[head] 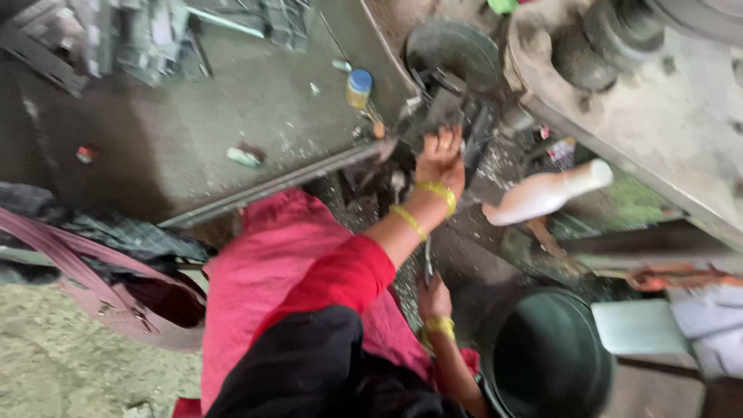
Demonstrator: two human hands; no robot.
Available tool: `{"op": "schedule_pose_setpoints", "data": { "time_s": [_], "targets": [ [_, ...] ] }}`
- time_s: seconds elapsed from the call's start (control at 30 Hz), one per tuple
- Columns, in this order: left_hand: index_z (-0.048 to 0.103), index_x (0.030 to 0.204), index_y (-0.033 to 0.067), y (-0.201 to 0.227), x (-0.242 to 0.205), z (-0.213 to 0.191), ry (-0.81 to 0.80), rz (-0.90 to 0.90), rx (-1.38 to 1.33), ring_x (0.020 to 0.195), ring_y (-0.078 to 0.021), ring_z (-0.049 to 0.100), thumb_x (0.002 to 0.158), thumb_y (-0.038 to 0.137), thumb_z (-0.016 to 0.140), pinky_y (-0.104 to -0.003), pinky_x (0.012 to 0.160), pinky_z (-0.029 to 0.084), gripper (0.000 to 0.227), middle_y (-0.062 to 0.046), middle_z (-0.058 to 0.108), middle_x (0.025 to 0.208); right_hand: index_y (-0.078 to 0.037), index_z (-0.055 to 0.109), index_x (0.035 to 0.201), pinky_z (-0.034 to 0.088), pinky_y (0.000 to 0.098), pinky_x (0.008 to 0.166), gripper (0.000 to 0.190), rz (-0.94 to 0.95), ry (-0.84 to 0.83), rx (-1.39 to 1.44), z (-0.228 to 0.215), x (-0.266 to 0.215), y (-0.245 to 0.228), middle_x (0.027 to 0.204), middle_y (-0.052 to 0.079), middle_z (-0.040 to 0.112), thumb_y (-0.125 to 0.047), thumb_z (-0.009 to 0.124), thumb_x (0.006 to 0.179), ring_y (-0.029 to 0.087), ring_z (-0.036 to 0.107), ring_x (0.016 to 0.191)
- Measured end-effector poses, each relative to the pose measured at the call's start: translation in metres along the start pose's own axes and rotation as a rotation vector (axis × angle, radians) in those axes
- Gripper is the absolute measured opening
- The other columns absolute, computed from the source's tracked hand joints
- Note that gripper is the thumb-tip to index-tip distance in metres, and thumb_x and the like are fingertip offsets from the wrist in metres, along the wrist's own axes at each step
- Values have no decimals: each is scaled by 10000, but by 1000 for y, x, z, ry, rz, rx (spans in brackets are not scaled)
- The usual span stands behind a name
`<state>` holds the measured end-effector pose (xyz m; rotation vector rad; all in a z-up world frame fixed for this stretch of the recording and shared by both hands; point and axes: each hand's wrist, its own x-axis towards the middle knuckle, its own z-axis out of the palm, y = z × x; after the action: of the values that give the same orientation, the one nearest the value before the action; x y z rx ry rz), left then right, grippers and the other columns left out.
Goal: The person repeatedly picks up small metal plates from a pile, places them into a punch press machine, and operates the lever to punch holes. After each cycle, the person removes the finished plate and places it into a bucket.
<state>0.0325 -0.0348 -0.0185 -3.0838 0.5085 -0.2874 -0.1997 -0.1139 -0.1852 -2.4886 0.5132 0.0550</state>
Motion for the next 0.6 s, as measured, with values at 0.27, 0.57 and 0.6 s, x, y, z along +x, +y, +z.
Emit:
{"op": "schedule_pose_setpoints", "data": {
  "time_s": [0.27, 0.57, 0.6],
  "targets": [
    [420, 1501, 7, 11, 53, 33, 122, -171, 46, 1432, -235, 363, 951, 206, 345, -379, 1178, 270, 590, -90, 437, 1556, -13, 639, 1029, 494, 596, 809, 485, 61, -52, -208, -37, 7, 1, 980, 332, 662, -484, 669, 917, 540, 625, 992],
    [631, 1137, 135, -59, 0, -20, 238, -76, -358, 1113, -274, 565, 825, 257, 585, -422, 940, 438, 338, -80, 617, 1144, -36, 655, 1158, 527, 508, 828, 356, -58, -32, 158, 0, -12, 20, 1029, 225, 722, -320, 608, 949, 434, 688, 955],
    [652, 1094, 150, -95, -18, -34, 321, -29, -476, 1069, -282, 590, 813, 260, 619, -431, 902, 461, 304, -82, 636, 1089, -40, 646, 1191, 518, 520, 841, 373, -45, 1, 25, -10, -6, 18, 1092, 225, 695, -343, 620, 977, 434, 664, 987]
  ]
}}
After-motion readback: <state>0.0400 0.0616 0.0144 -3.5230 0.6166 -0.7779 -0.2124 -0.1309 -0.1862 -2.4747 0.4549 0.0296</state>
